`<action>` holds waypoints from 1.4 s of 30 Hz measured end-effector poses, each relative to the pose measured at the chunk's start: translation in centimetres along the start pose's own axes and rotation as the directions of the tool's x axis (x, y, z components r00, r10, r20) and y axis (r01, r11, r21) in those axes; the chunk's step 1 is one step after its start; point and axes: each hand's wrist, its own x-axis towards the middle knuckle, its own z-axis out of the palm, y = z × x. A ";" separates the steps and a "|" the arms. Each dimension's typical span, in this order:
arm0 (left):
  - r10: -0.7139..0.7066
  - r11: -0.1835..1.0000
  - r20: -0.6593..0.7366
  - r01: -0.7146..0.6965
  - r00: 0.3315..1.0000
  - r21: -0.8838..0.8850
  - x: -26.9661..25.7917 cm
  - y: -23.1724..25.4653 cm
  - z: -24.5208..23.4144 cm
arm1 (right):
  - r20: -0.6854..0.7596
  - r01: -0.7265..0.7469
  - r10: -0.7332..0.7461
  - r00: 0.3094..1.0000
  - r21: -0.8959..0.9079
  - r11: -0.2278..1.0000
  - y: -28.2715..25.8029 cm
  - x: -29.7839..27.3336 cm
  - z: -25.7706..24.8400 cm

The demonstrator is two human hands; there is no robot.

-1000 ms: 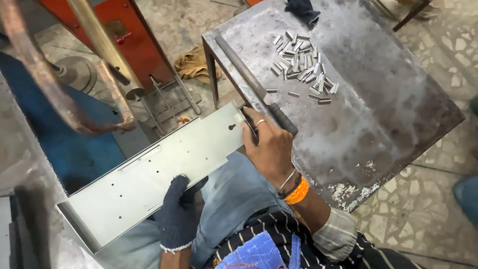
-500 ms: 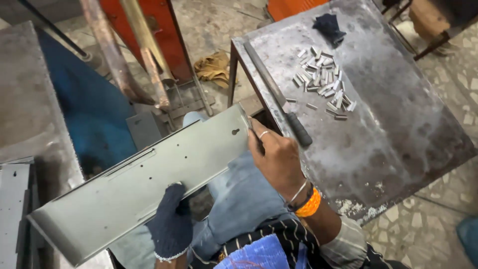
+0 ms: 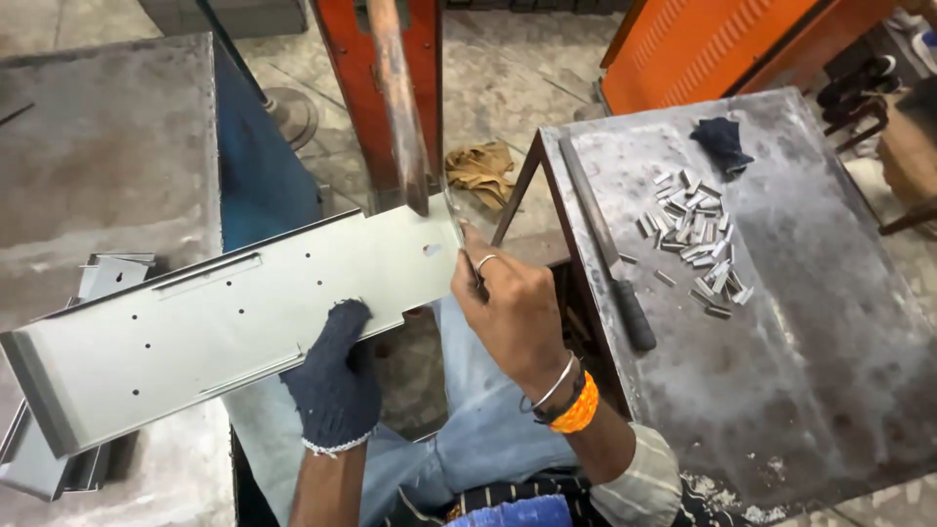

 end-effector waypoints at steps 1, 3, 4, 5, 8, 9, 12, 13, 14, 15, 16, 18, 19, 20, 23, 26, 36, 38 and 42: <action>-0.011 1.000 0.000 0.011 1.000 -0.019 0.2 -0.1 0.0 | -0.009 0.011 -0.011 1.000 -0.006 1.000 0.2 0.2 0.3; -0.025 0.999 -0.001 0.025 1.000 -0.038 0.8 -0.3 0.0 | -0.013 0.024 -0.024 1.000 -0.012 1.000 0.5 0.5 0.9; -0.023 0.999 -0.007 0.023 1.000 -0.025 1.0 -0.4 0.0 | 0.009 0.019 -0.018 1.000 -0.035 0.999 0.6 0.6 1.2; -0.022 1.000 -0.011 0.022 1.000 -0.012 1.2 -0.4 -0.2 | 0.032 0.011 -0.010 0.999 -0.058 0.998 0.7 0.7 1.6; -0.065 0.996 -0.043 0.063 0.997 -0.058 1.9 -0.6 -0.1 | 0.063 0.001 0.008 0.998 -0.144 0.990 0.1 1.6 1.8; -0.070 0.996 -0.044 0.068 0.997 -0.054 1.9 -0.6 -0.2 | 0.068 0.003 0.006 0.998 -0.140 0.990 0.2 1.6 1.8; -0.084 0.994 -0.064 0.079 0.994 -0.070 2.0 -0.6 -0.1 | 0.072 0.016 0.000 0.997 -0.222 0.975 0.2 1.9 1.8; -0.089 0.992 -0.071 0.082 0.994 -0.100 1.8 -0.6 -0.1 | 0.095 0.019 0.001 0.995 -0.207 0.978 0.0 1.9 1.6; -0.095 0.988 -0.077 0.084 0.993 -0.130 1.6 -0.6 -0.1 | 0.117 0.021 0.002 0.993 -0.191 0.981 -0.2 1.9 1.4; -0.095 0.988 -0.075 0.085 0.993 -0.128 1.7 -0.5 -0.1 | 0.118 0.019 0.004 0.993 -0.190 0.982 -0.1 1.9 1.4; -0.095 0.993 -0.062 0.090 0.994 -0.081 1.8 -0.4 -0.2 | 0.122 0.020 0.001 0.993 -0.170 0.985 -0.1 1.9 1.4; -0.095 0.995 -0.060 0.094 0.994 -0.027 2.0 -0.4 0.0 | 0.126 0.031 -0.013 0.992 -0.143 0.989 -0.1 2.0 1.7; -0.109 0.993 -0.065 0.106 0.992 -0.048 1.9 -0.4 0.2 | 0.117 0.023 -0.007 0.993 -0.143 0.989 0.1 1.9 1.7; -0.123 0.991 -0.069 0.118 0.990 -0.070 1.9 -0.3 0.4 | 0.108 0.016 -0.001 0.994 -0.143 0.990 0.2 1.8 1.8; -0.363 0.839 -0.040 0.308 0.931 -0.449 1.3 -1.0 1.2 | 0.116 0.009 0.008 0.993 -0.150 0.989 -0.1 1.9 1.9; -0.059 0.997 -0.072 0.056 0.996 -0.044 1.7 -1.1 1.2 | 0.136 0.035 -0.015 0.991 -0.146 0.989 0.2 1.7 1.9; -0.619 0.012 0.306 0.399 0.723 -0.917 4.0 -2.4 2.8 | 0.142 -0.029 0.063 0.988 -0.227 0.973 -0.3 2.2 1.3; -0.193 0.884 0.023 0.184 0.981 -0.429 4.2 -2.2 1.8 | 0.160 -0.023 0.044 0.986 -0.131 0.991 -0.3 1.9 1.4; -0.110 0.973 -0.009 0.105 0.994 -0.205 5.5 -1.7 1.8 | 0.141 0.049 -0.042 0.989 -0.047 0.998 -0.7 2.3 1.3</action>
